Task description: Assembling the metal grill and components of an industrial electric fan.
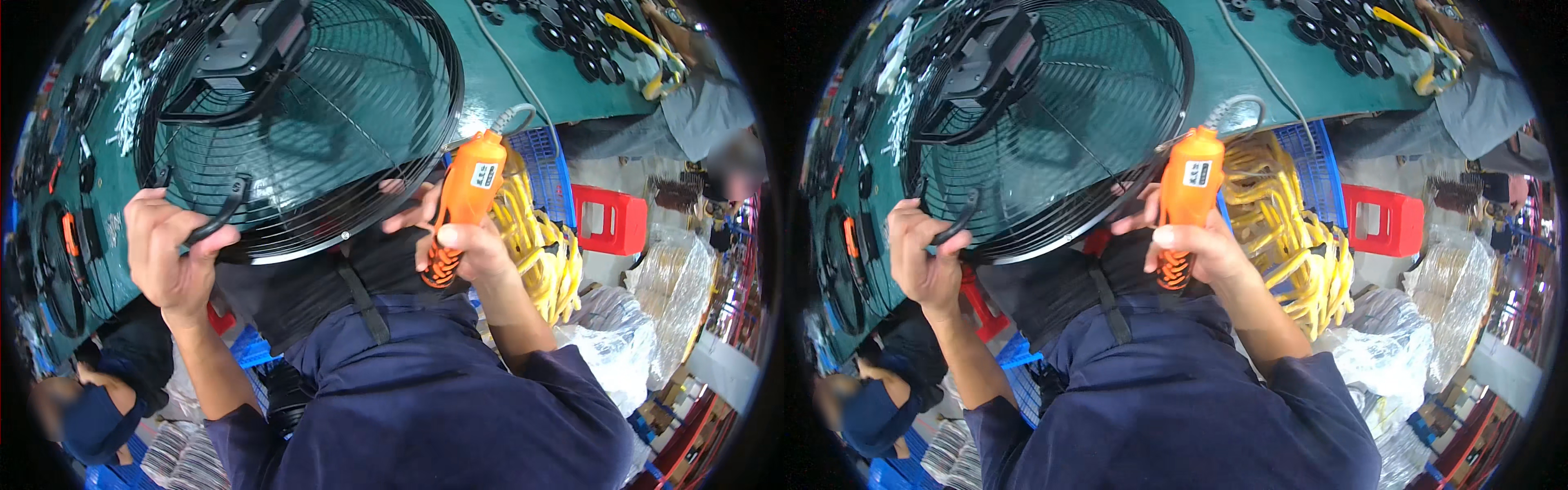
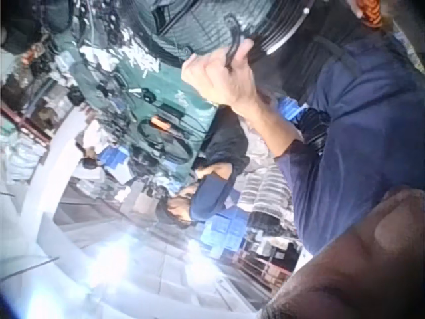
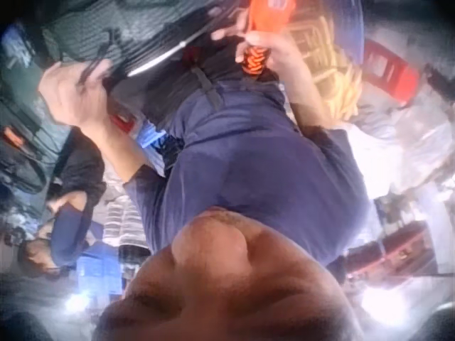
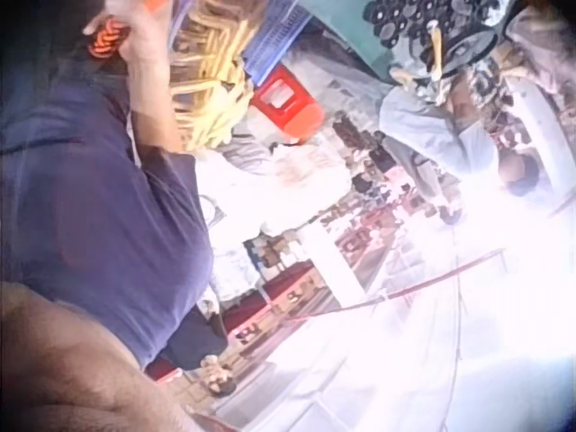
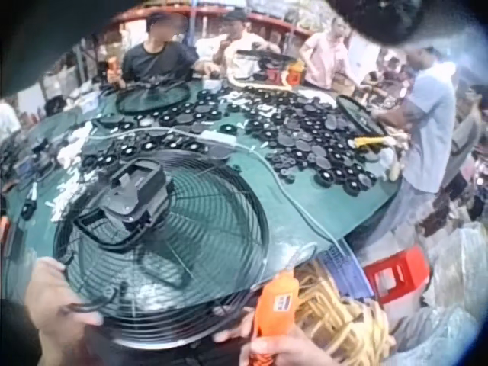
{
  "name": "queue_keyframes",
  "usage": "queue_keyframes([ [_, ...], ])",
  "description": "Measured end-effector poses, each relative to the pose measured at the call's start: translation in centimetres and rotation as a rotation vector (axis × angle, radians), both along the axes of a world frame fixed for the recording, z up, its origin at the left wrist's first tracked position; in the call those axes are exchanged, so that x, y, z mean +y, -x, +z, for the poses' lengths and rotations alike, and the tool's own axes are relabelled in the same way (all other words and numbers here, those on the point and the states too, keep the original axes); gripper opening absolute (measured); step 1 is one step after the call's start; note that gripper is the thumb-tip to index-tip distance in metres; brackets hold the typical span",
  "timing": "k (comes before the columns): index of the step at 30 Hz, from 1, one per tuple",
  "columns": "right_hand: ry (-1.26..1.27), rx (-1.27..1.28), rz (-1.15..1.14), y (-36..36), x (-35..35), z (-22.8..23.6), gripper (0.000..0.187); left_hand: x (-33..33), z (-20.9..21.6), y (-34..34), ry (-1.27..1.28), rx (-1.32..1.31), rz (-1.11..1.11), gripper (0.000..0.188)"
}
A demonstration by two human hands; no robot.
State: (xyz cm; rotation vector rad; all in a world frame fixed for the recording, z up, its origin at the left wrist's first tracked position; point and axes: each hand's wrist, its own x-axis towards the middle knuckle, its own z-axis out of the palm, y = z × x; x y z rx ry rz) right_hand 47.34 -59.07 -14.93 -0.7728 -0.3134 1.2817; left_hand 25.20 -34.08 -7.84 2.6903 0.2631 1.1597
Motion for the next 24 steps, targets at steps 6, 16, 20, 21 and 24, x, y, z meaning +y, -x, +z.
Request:
queue_keyframes([
  [6,-0.539,0.212,0.071,1.0,3.8,2.0,0.037,1.2,3.1,-2.5,0.077,-0.128,0.036,0.033],
  [16,-0.423,-0.04,-0.064,1.1,4.9,4.7,0.035,2.3,6.1,-3.6,0.182,-0.199,0.101,0.023],
  [20,-0.381,-0.006,0.022,1.9,4.1,3.9,0.036,2.6,5.7,-2.5,0.205,-0.149,0.058,0.026],
  [21,-0.316,0.001,0.051,2.3,3.7,3.7,0.037,2.5,5.4,-2.1,0.203,-0.129,0.041,0.027],
  [24,-0.118,-0.114,0.148,2.7,2.4,3.2,0.036,1.5,3.8,-0.2,0.2,-0.025,-0.003,0.03],
])
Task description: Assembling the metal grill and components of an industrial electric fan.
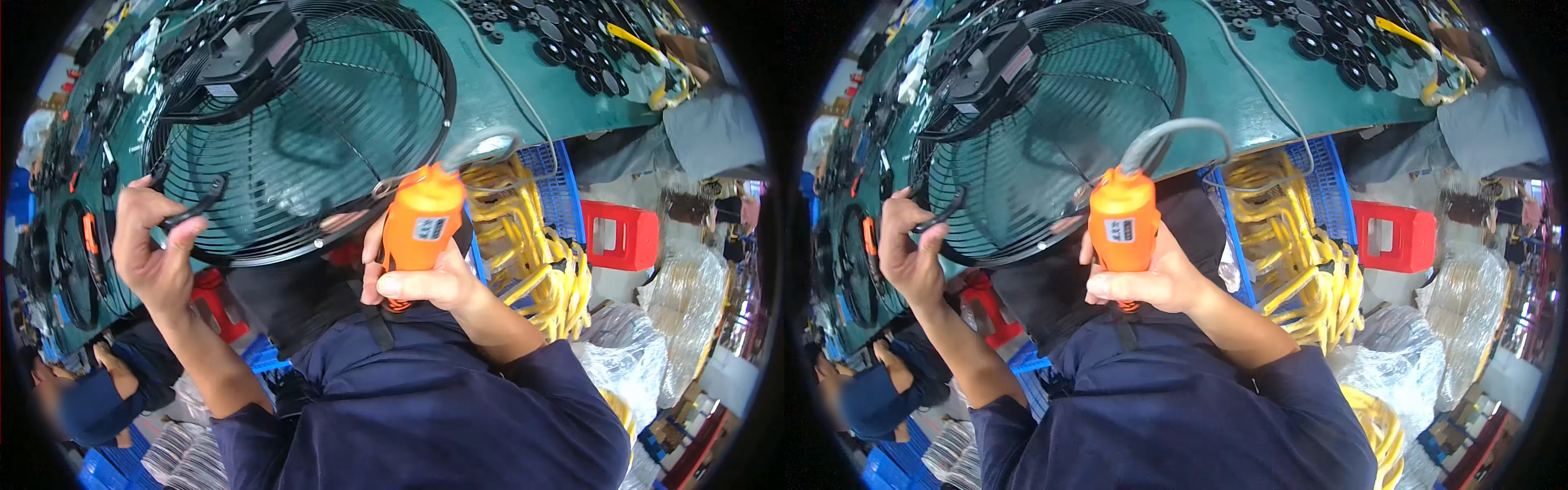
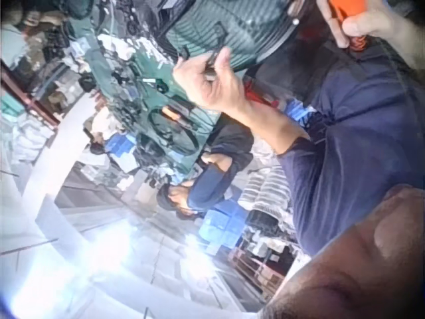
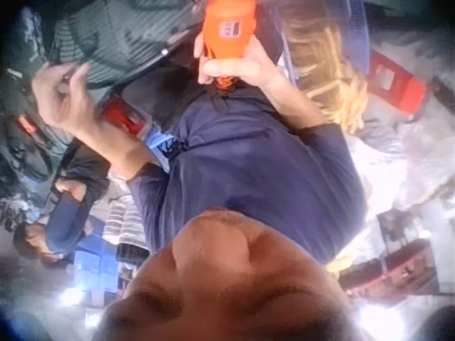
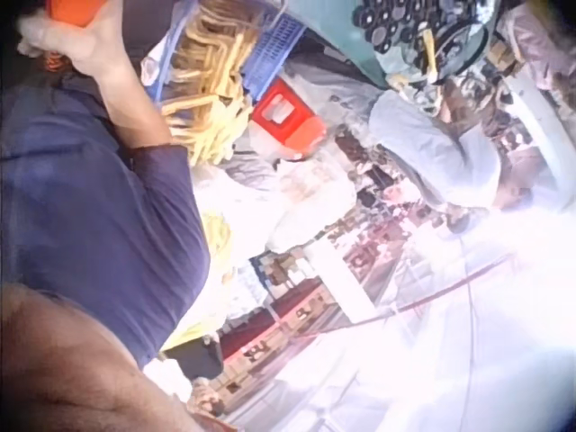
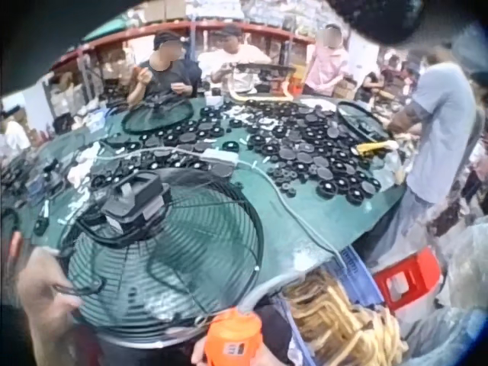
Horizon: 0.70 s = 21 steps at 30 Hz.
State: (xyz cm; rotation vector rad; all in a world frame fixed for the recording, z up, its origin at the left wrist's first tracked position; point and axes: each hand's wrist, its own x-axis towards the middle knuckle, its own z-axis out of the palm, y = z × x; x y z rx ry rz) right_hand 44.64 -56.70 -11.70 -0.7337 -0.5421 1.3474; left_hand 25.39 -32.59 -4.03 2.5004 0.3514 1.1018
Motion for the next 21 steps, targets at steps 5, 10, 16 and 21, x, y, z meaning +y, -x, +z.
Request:
queue_keyframes([
  [5,0.429,-0.224,0.099,-1.7,-2.2,-0.5,0.037,-2.5,-4.6,2.7,-0.011,0.189,0.12,0.033],
  [10,0.167,-0.252,-0.062,-3.2,-2.5,0.3,0.042,-5.4,-9.1,5.2,0.214,-0.133,0.421,0.038],
  [16,-0.382,0.13,-0.034,-3.8,1.1,2.2,0.041,-10.8,-14.7,8.4,1.209,-0.058,0.37,0.027],
  [21,-0.533,0.155,0.086,-2.9,4.4,4.7,0.04,-12.1,-19.2,3.0,1.604,-0.241,-0.306,0.055],
])
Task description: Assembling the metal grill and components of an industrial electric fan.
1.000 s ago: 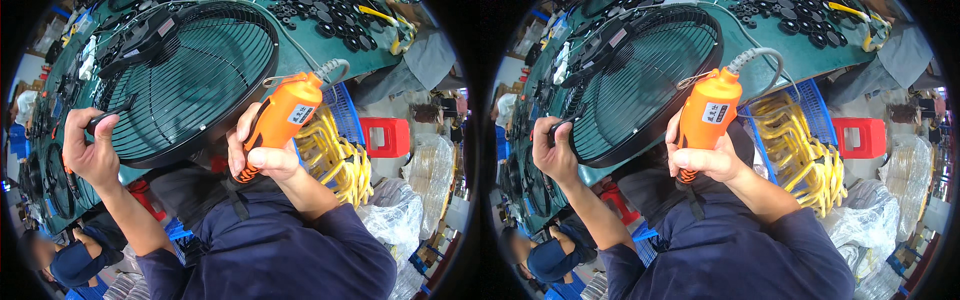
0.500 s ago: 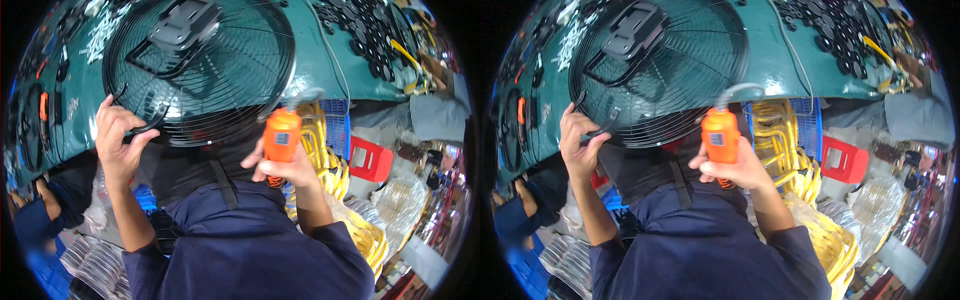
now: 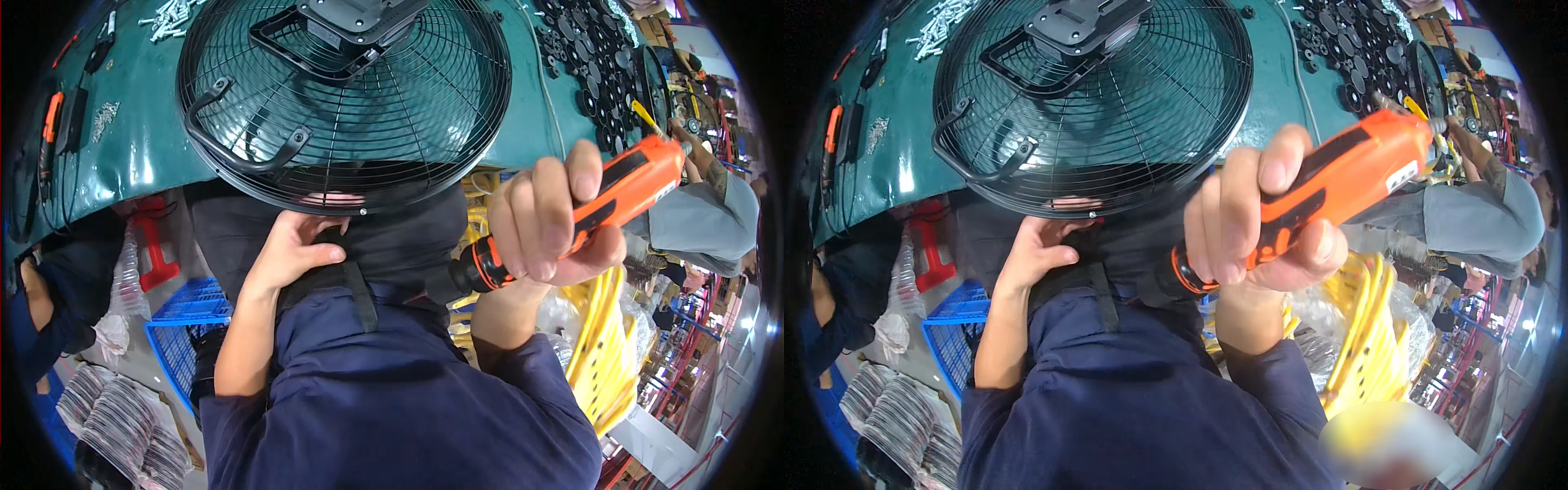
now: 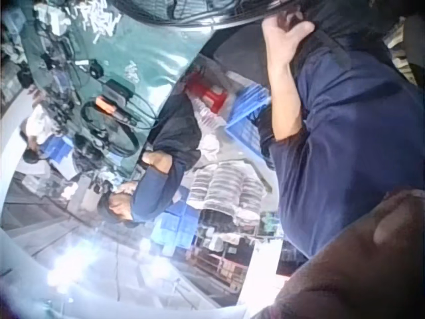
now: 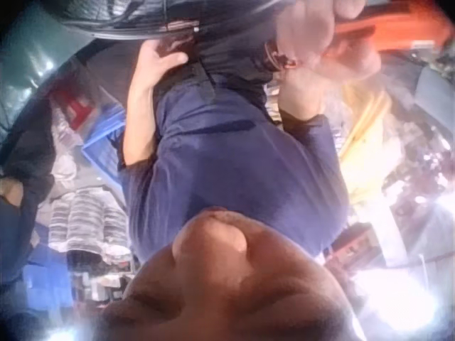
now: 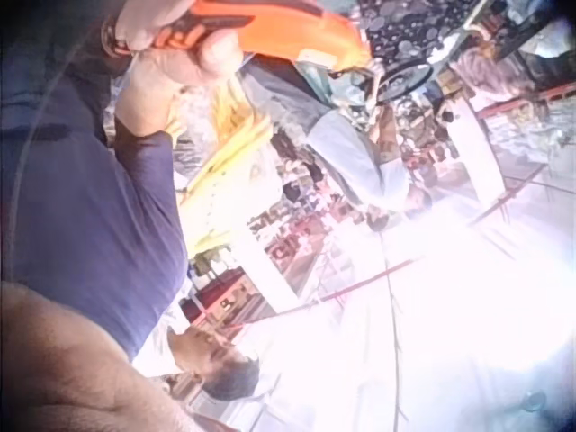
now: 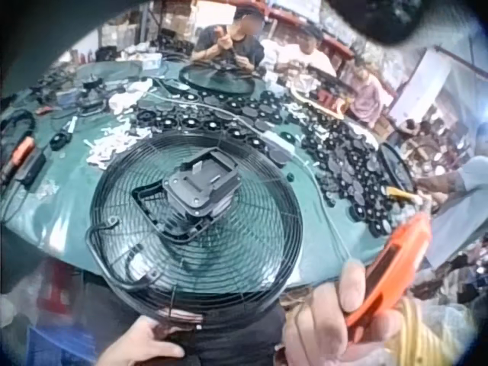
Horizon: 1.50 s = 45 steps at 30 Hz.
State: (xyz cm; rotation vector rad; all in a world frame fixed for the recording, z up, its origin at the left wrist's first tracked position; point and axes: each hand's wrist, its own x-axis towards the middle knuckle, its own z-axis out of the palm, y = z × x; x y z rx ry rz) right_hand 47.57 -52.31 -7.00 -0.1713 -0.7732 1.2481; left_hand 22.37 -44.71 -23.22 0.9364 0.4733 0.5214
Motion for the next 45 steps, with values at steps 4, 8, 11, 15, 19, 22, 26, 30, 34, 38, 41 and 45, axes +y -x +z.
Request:
queue_keyframes([
  [4,-0.074,-0.013,0.049,1.3,2.1,2.2,0.045,0.8,-0.3,-2.5,0.118,-0.197,-0.053,0.059],
  [8,-0.087,-0.067,-0.019,2.4,3.2,4.0,0.041,1.4,1.9,-2.9,0.091,-0.259,0.049,0.046],
  [11,-0.057,-0.161,-0.14,2.7,3.4,5.9,0.043,1.6,4.3,-3.0,0.002,-0.315,0.222,0.033],
  [15,-0.075,-0.441,-0.182,1.5,3.8,9.8,0.043,2.6,7.7,-2.9,-0.01,-0.418,0.288,0.036],
  [19,-0.09,-0.559,-0.156,0.9,5.3,11.2,0.045,2.8,9.6,-3.3,-0.066,-0.41,0.319,0.04],
  [22,-0.085,-0.609,-0.105,1.3,6.6,11.1,0.046,2.8,9.4,-3.3,-0.09,-0.403,0.265,0.035],
  [26,-0.058,-0.671,-0.066,1.8,7.8,11.0,0.047,2.7,8.9,-2.9,-0.002,-0.393,0.254,0.036],
  [30,-0.038,-0.652,-0.088,2.5,7.8,10.6,0.049,3.1,8.8,-2.8,-0.029,-0.371,0.267,0.034],
  [34,-0.039,-0.612,-0.178,3.0,7.6,10.2,0.05,3.3,8.9,-2.9,-0.056,-0.414,0.197,0.034],
  [38,-0.014,-0.609,-0.158,2.9,7.6,10.4,0.047,3.3,8.8,-2.8,-0.05,-0.424,0.205,0.033],
  [41,0.018,-0.58,-0.177,3.1,7.5,10.5,0.045,3.2,8.7,-2.7,-0.01,-0.446,0.234,0.034],
  [45,0.043,-0.556,-0.201,3.2,7.2,10.5,0.043,3.1,8.6,-2.8,0.03,-0.482,0.246,0.034],
])
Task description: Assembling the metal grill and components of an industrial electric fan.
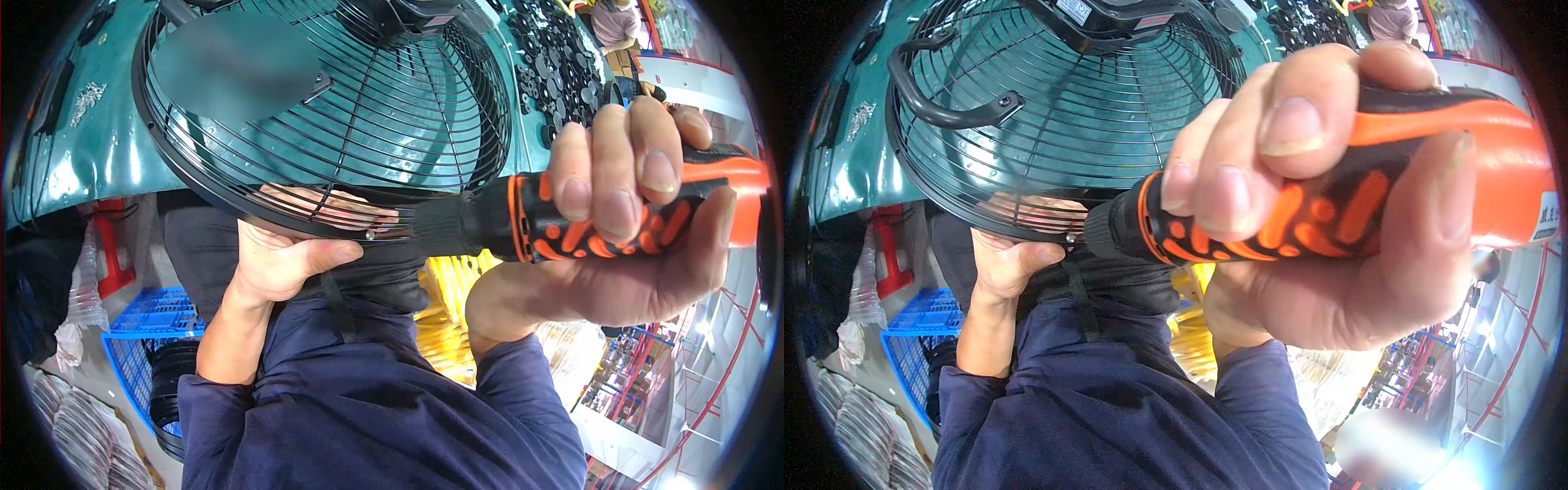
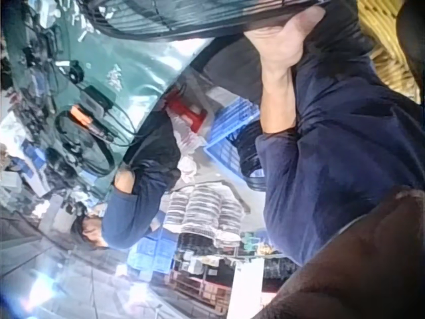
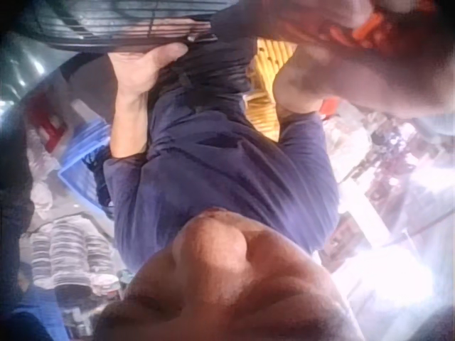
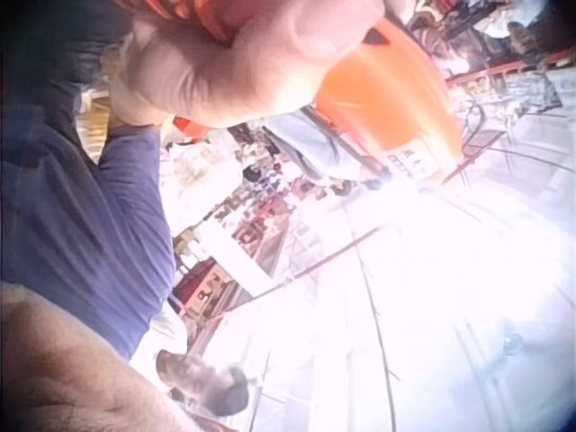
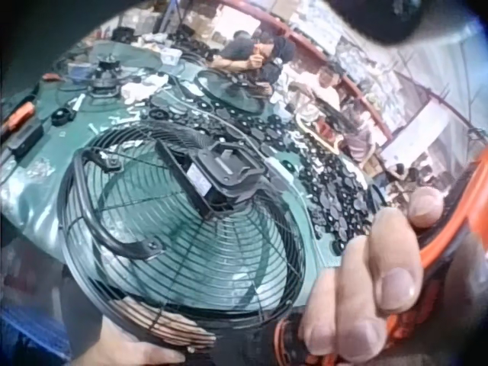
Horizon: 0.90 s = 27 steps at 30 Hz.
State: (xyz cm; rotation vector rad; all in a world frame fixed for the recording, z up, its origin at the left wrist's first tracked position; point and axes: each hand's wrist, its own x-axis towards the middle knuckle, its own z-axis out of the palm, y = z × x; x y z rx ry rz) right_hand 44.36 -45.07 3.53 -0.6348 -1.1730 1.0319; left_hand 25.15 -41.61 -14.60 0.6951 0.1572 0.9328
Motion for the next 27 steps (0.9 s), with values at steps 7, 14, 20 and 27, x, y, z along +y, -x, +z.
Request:
queue_keyframes([
  [7,0.005,0.002,-0.005,0.0,0.2,-0.2,0.042,0.4,-0.4,0.3,-0.098,0.071,-0.017,0.037],
  [14,0.027,0.078,-0.052,0.8,-0.1,-0.2,0.04,0.1,-0.7,0.1,-0.129,0.097,0.006,0.039],
  [20,0.021,0.014,-0.052,0.1,0.2,-0.1,0.04,0.2,-0.9,0.2,-0.222,0.125,0.034,0.056],
  [27,0.051,-0.054,-0.291,2.2,-0.6,-0.2,0.041,-0.1,-0.5,0.0,-0.229,0.155,0.039,0.039],
])
